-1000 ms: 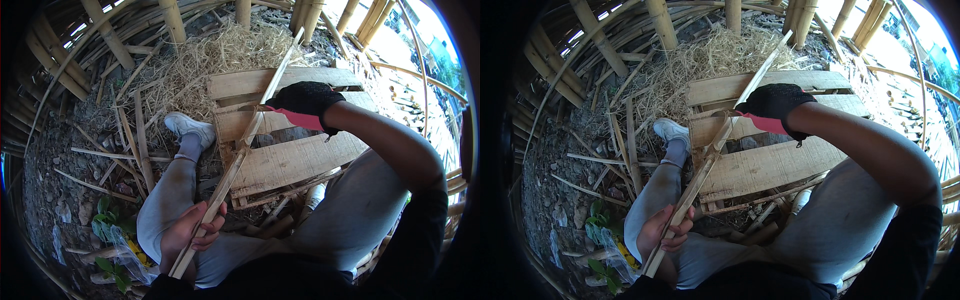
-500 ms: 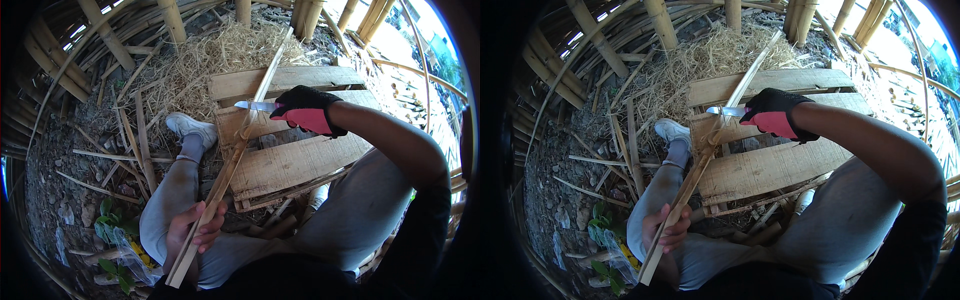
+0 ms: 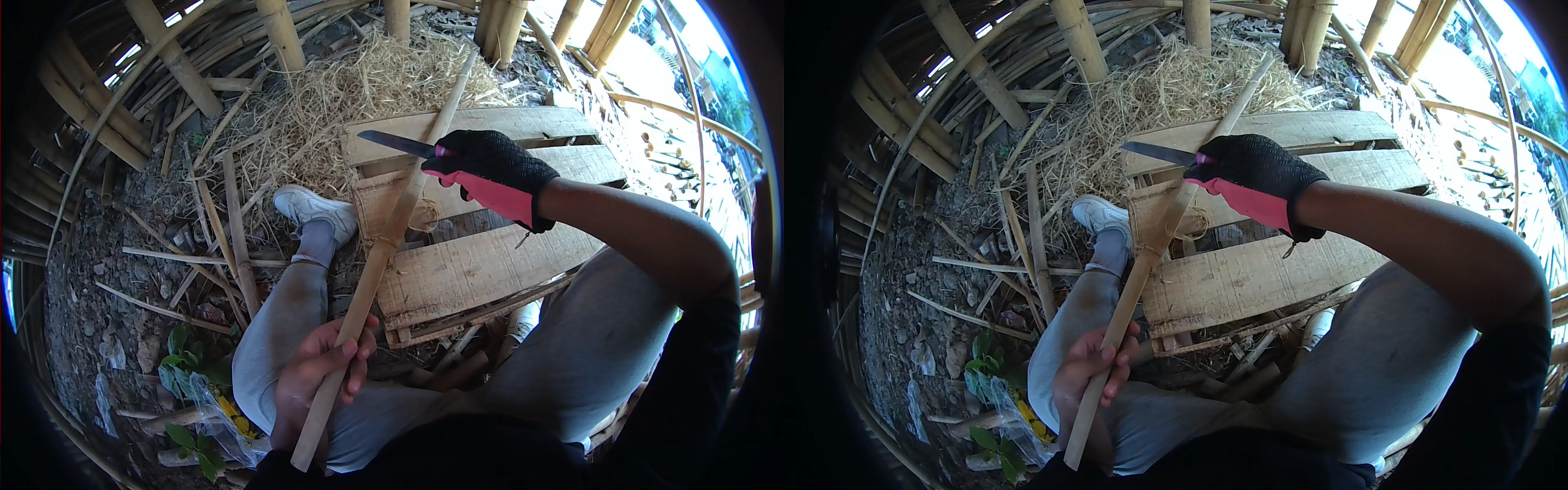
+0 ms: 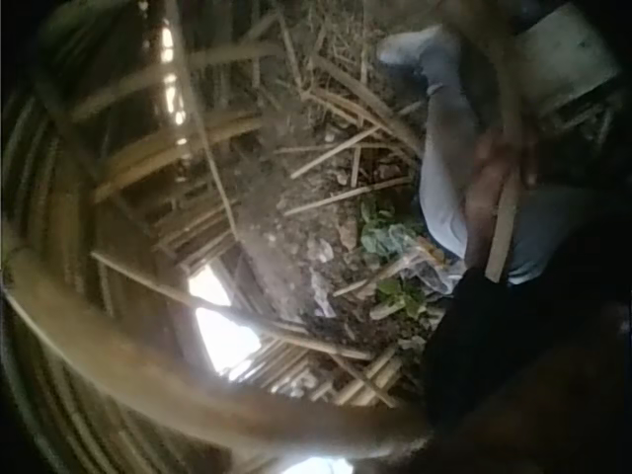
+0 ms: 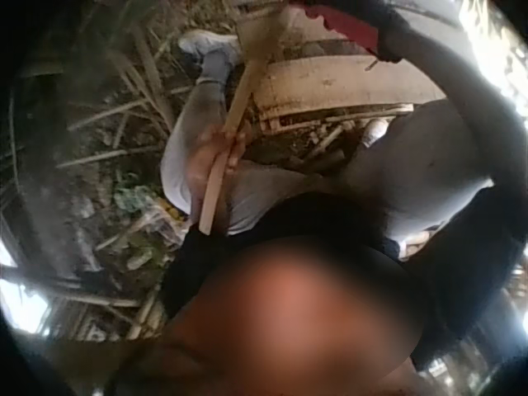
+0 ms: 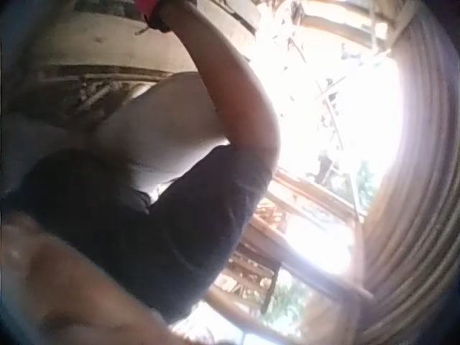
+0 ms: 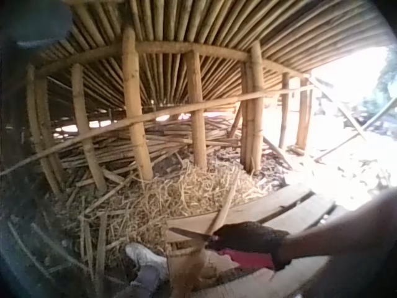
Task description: The person sits on the ground and uses a knife to shave and smooth a long bamboo stick. They repeatedly scrape along the stick's length, rotating it to work different sides and remove thin shavings.
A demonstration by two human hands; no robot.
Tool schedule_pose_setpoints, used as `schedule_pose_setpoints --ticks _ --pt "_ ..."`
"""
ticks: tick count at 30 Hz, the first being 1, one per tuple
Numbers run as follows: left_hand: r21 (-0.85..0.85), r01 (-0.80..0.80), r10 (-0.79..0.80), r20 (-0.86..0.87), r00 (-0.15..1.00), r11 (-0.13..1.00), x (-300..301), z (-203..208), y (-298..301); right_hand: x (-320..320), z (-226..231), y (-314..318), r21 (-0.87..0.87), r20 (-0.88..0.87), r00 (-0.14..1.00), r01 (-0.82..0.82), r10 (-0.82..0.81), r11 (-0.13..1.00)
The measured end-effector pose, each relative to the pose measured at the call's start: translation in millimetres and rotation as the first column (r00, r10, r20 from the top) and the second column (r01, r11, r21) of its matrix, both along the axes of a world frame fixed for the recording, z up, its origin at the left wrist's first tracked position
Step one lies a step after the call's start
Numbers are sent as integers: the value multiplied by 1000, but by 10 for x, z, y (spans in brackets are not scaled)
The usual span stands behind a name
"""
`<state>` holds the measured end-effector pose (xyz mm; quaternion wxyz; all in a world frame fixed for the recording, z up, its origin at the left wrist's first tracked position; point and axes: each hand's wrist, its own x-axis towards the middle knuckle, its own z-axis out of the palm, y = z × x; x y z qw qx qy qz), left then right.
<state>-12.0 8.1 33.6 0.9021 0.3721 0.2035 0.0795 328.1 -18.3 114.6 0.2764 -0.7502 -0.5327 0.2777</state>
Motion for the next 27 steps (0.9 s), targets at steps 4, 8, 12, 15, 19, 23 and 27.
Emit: schedule_pose_setpoints --ticks 4,8,12,15,19,23,27 --pt "-294 -41 97 178 979 955 -86 -75 40 -60 17 -25 52 494 850 -241 185 969" --pt "-331 -188 206 21 978 925 -19 -24 16 -158 59 -72 94 814 516 -571 268 815" --pt "-365 40 27 176 984 930 -28 -83 27 -159 -17 -87 120 930 325 -710 172 694" --pt "-367 68 42 284 958 928 7 -61 16 -241 72 -115 47 976 184 -696 115 717" --pt "-561 100 124 348 929 822 -14 -105 50 -220 159 -102 103 960 251 -725 121 681" --pt "-396 -23 122 227 966 918 41 -234 166 -239 416 -242 90 943 300 -650 146 755" --pt "-175 -98 95 -26 995 980 88 -107 156 -175 541 -122 125 762 600 -506 243 854"
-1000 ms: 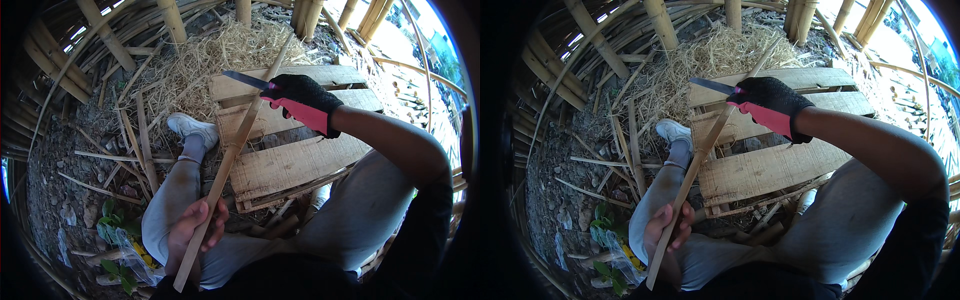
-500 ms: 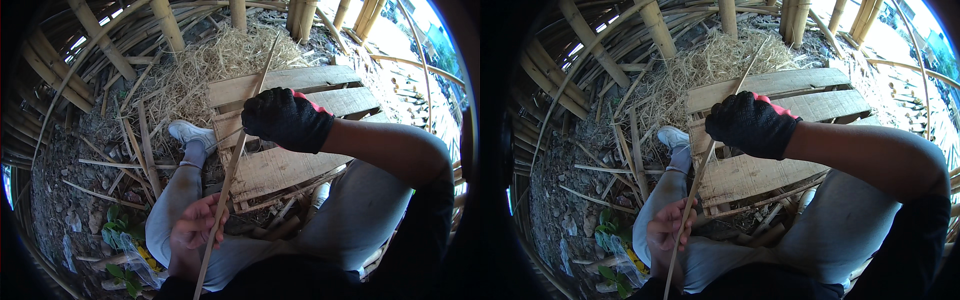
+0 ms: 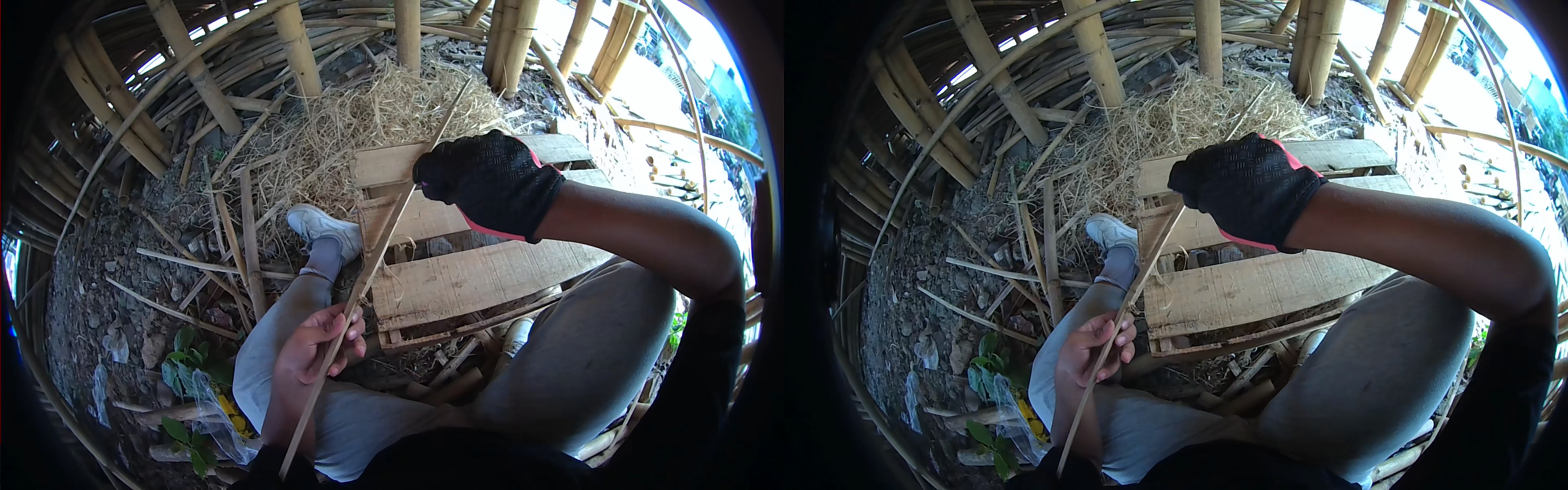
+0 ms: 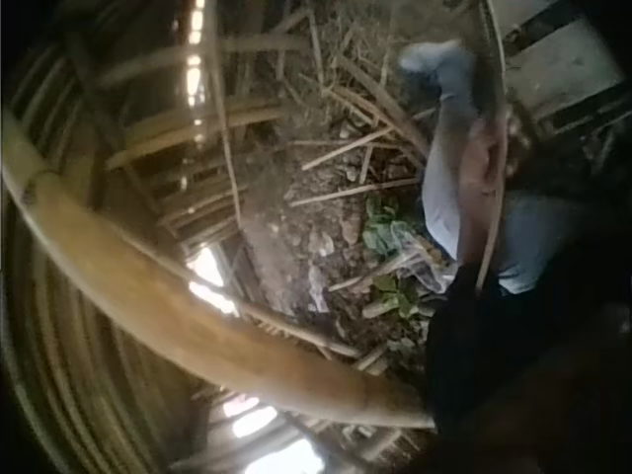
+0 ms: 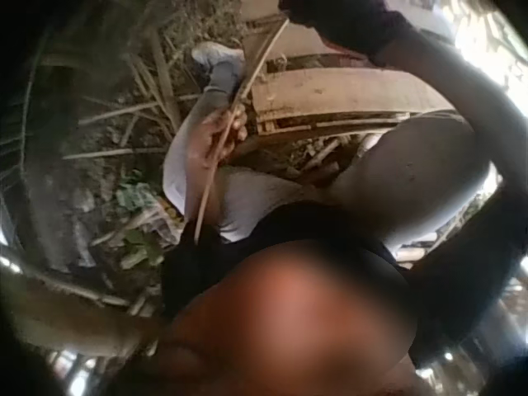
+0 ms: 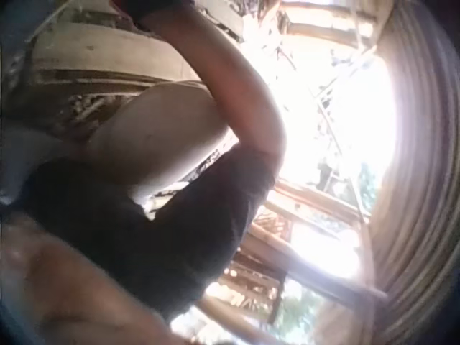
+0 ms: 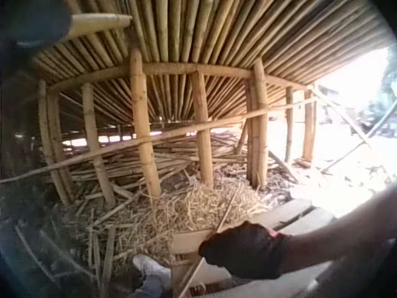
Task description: The person sits on the ground and uses a knife to shave and smooth a long bamboo stick. They repeatedly scrape along the stick's length, rotating it to work different sides and remove thin shavings.
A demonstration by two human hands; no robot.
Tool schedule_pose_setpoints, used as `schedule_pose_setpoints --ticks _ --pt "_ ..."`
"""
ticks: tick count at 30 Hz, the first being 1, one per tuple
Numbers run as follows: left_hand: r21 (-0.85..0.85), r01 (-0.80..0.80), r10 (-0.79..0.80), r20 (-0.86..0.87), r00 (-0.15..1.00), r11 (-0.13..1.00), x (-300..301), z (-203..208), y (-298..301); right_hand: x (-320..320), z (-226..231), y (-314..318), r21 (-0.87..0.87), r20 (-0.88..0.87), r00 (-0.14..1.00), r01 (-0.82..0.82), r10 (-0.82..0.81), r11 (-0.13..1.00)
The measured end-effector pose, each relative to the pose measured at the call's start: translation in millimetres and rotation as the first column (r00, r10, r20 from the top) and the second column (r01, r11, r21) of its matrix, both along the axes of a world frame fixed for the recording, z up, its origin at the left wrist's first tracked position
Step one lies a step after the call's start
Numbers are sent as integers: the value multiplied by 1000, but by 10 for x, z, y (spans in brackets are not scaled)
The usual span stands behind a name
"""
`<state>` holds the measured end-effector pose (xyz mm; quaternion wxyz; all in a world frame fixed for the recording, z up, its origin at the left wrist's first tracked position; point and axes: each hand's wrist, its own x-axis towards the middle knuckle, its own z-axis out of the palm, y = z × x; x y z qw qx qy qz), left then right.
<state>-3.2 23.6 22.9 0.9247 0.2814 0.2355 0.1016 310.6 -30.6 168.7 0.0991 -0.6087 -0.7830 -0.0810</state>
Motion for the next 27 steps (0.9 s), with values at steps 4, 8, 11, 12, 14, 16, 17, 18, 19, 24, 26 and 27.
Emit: schedule_pose_setpoints --ticks 4,8,11,12,14,16,17,18,19,24,26,27 --pt "-253 131 -117 69 991 958 -25 -41 95 82 -202 257 -158 -373 892 210 -255 965" --pt "-470 231 -110 271 956 852 -98 -232 98 39 -322 480 -736 -574 382 148 -724 661" --pt "-367 225 -148 226 963 903 -12 -238 27 7 -510 550 -830 -505 242 127 -829 543" --pt "-316 213 -164 173 971 925 9 -208 8 -10 -567 562 -841 -489 242 126 -838 527" --pt "-373 222 -176 154 972 901 3 -178 -14 -67 -581 560 -825 -463 379 144 -801 546" --pt "-421 225 -181 144 973 878 -32 -197 -18 -173 -578 581 -805 -453 467 152 -759 574" --pt "-438 227 -179 148 973 870 -61 -206 -18 -252 -562 568 -790 -450 519 147 -726 595" --pt "-456 234 -185 152 971 859 -63 -223 -9 -327 -584 552 -770 -450 581 130 -678 624" --pt "-473 251 -189 176 966 844 -61 -228 -15 -427 -638 493 -743 -450 667 89 -594 663" --pt "-434 216 -154 173 973 875 -112 -123 -61 -392 -564 618 -800 -476 433 148 -765 582" --pt "-445 246 -171 202 964 861 -112 -94 -58 -478 -577 506 -766 -467 616 76 -635 638" --pt "-451 261 -178 217 960 854 -114 -94 -59 -569 -599 435 -744 -471 697 16 -541 668"
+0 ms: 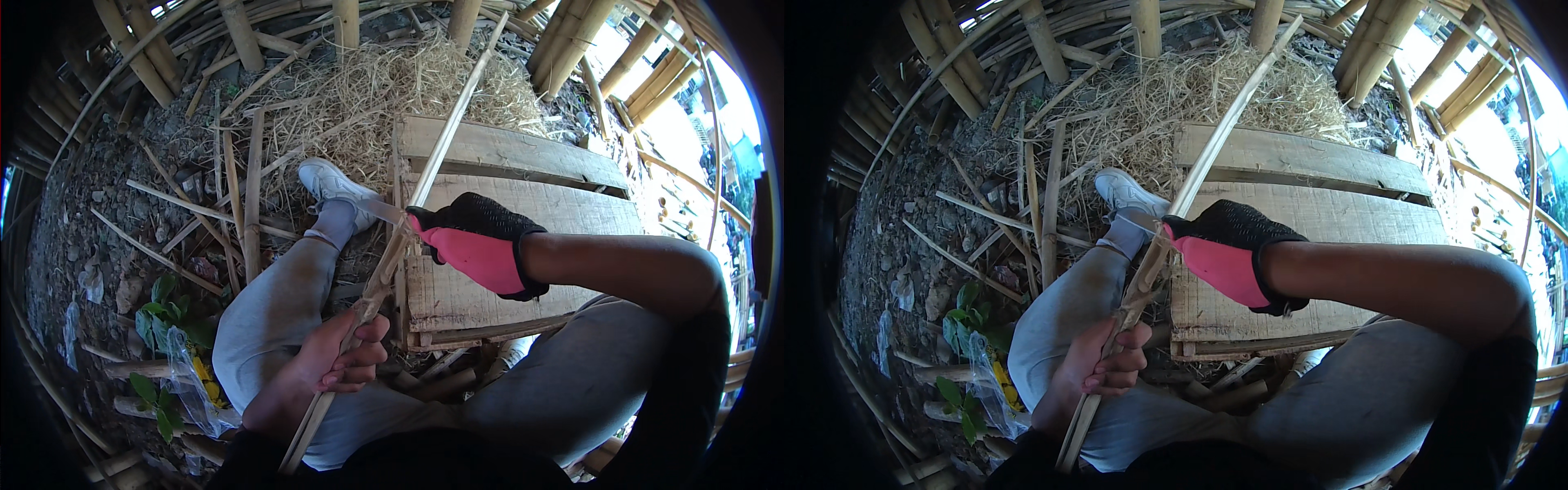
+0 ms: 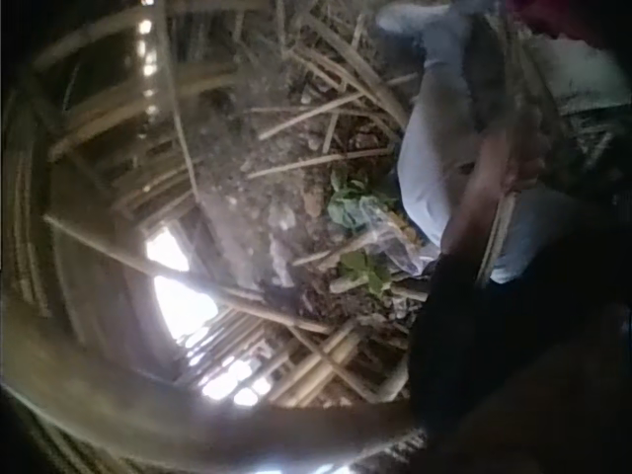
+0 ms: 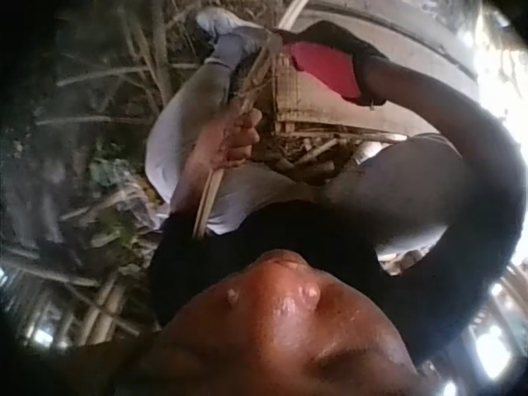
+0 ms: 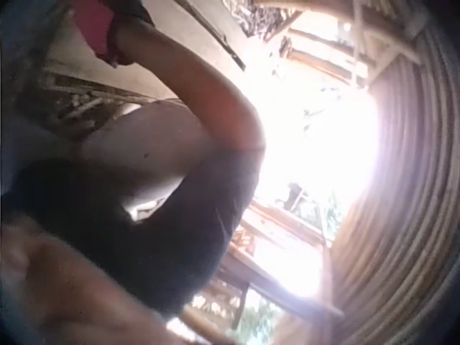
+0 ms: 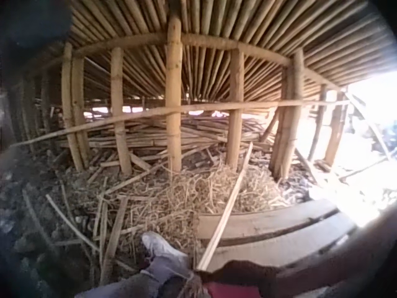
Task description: The person sits on the ground and uses a knife to shave and smooth a long bamboo stick. They repeatedly scrape along the stick's length, rotating it to work different sides and remove thin shavings.
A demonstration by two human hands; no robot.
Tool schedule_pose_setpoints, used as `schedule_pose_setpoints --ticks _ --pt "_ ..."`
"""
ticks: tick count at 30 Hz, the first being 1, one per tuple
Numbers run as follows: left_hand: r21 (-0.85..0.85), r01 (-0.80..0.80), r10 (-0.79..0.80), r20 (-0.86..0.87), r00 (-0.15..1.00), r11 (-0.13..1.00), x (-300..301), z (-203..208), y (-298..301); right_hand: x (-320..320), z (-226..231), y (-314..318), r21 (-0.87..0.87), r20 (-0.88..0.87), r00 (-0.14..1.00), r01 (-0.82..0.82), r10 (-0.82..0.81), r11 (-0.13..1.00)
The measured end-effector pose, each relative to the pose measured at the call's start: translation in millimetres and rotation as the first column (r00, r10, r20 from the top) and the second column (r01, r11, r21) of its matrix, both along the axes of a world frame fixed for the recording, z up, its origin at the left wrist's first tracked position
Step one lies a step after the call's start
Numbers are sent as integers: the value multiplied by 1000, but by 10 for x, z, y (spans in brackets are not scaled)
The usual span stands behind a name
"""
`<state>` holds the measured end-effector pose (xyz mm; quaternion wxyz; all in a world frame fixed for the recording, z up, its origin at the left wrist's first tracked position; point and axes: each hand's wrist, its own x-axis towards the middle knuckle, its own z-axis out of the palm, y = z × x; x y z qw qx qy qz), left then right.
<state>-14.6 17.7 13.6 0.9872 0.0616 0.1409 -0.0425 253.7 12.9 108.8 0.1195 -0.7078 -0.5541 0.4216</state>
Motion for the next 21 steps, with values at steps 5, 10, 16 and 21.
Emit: schedule_pose_setpoints --ticks 5,10,16,21 --pt "-12 -41 41 4 999 999 -31 -14 -10 114 -16 148 22 -95 971 224 -221 974" --pt "47 -65 65 -14 998 997 -47 41 11 163 54 198 -57 -52 987 147 -150 987" --pt "190 -44 73 -146 987 981 -25 107 4 200 47 155 64 -215 966 162 -145 985" --pt "312 -73 135 -180 974 947 -55 146 8 43 221 218 213 268 895 -416 357 884"
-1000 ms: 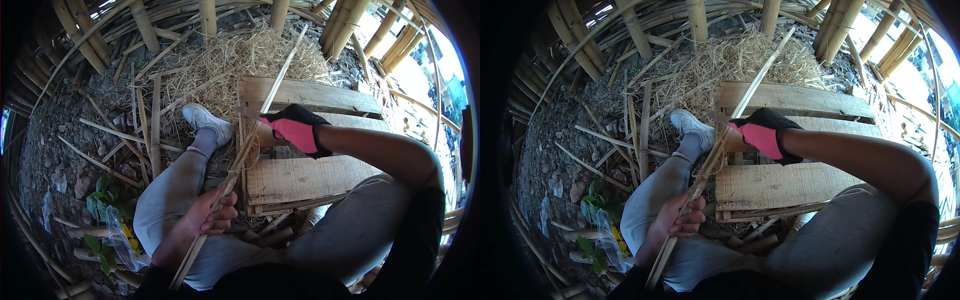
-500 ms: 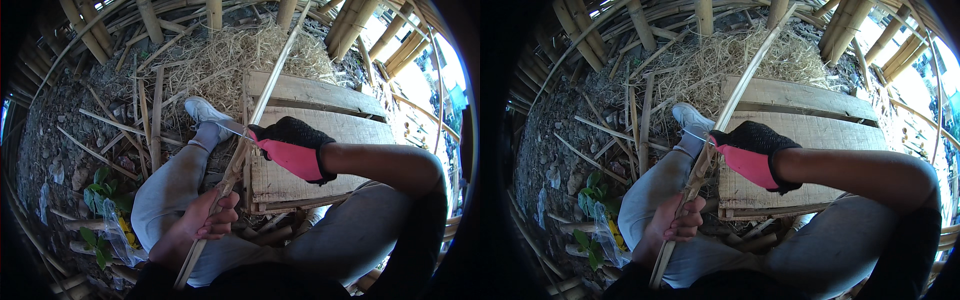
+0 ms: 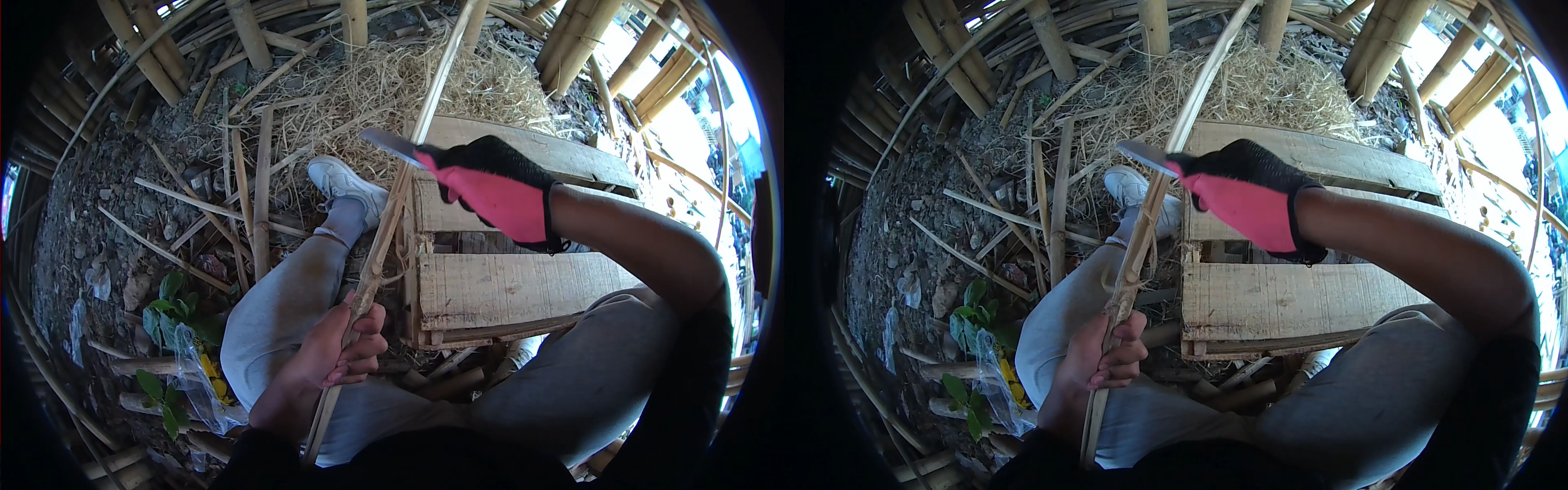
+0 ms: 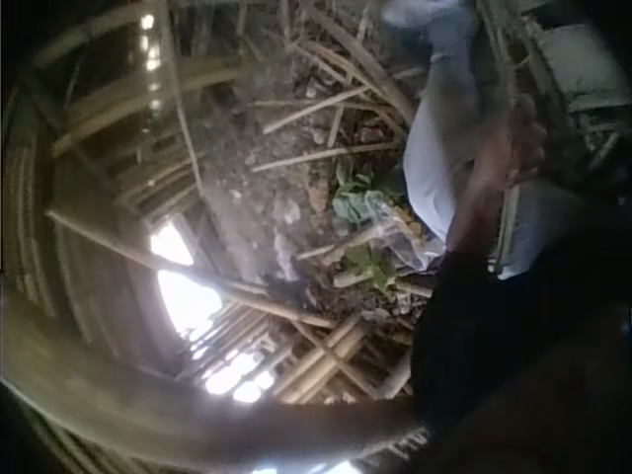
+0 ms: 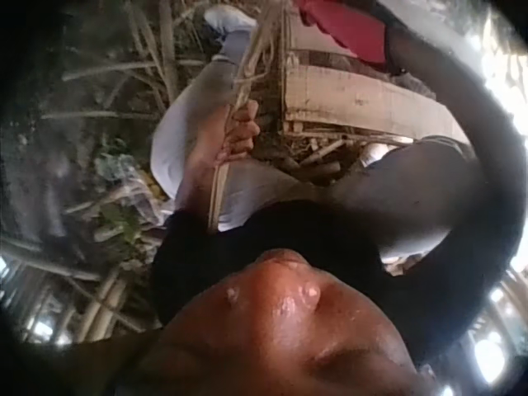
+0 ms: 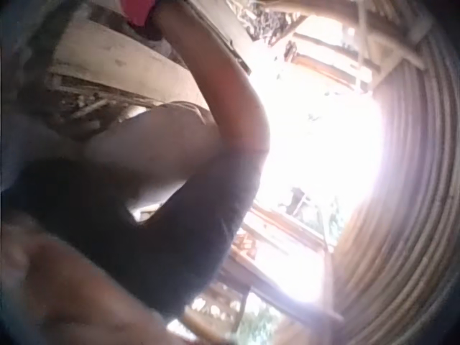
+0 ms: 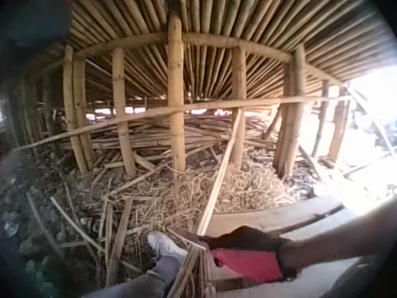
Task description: The person sits on the ground and uses a knife to shave and smooth a long bamboo stick. They repeatedly scrape along the stick's length, rotating it to work different sides and remove thin shavings.
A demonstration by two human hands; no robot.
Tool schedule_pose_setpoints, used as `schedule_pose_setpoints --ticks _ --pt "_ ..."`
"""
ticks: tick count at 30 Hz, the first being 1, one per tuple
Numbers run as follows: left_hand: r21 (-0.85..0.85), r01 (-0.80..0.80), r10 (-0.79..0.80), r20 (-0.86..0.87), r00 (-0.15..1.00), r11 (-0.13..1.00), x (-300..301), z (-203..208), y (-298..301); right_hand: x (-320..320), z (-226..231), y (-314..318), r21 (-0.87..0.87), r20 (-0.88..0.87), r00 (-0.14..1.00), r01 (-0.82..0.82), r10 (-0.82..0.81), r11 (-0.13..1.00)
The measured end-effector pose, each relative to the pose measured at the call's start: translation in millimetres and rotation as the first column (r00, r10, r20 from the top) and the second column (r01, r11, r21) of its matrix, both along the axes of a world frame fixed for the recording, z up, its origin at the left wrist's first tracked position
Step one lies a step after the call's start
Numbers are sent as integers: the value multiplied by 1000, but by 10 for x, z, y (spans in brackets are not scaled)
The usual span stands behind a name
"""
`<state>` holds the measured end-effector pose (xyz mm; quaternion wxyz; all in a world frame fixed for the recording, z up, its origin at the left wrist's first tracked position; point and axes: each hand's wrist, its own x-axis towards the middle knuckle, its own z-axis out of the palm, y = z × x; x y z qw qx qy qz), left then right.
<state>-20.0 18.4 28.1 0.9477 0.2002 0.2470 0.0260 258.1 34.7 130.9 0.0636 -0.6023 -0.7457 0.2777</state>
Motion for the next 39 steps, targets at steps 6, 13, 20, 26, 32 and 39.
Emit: schedule_pose_setpoints --ticks 6,13,20,26,32,39 --pt "96 -18 20 -22 1000 995 15 46 -12 -66 62 -80 -113 -179 959 201 -219 973" --pt "88 -18 16 34 999 996 -8 32 -49 -110 -9 -160 96 -81 996 -40 48 995" --pt "116 5 -5 0 1000 993 3 81 -58 -234 120 -197 -179 -189 956 192 -225 965" --pt "146 -20 23 -19 1000 989 -13 64 -79 -312 250 -242 -327 -360 862 242 -357 914" --pt "220 3 -5 8 1000 975 27 47 -76 -234 235 -234 -279 -271 922 199 -276 940" --pt "194 -7 8 -3 1000 981 7 -6 -91 -220 370 -110 -393 -196 870 353 -452 849"
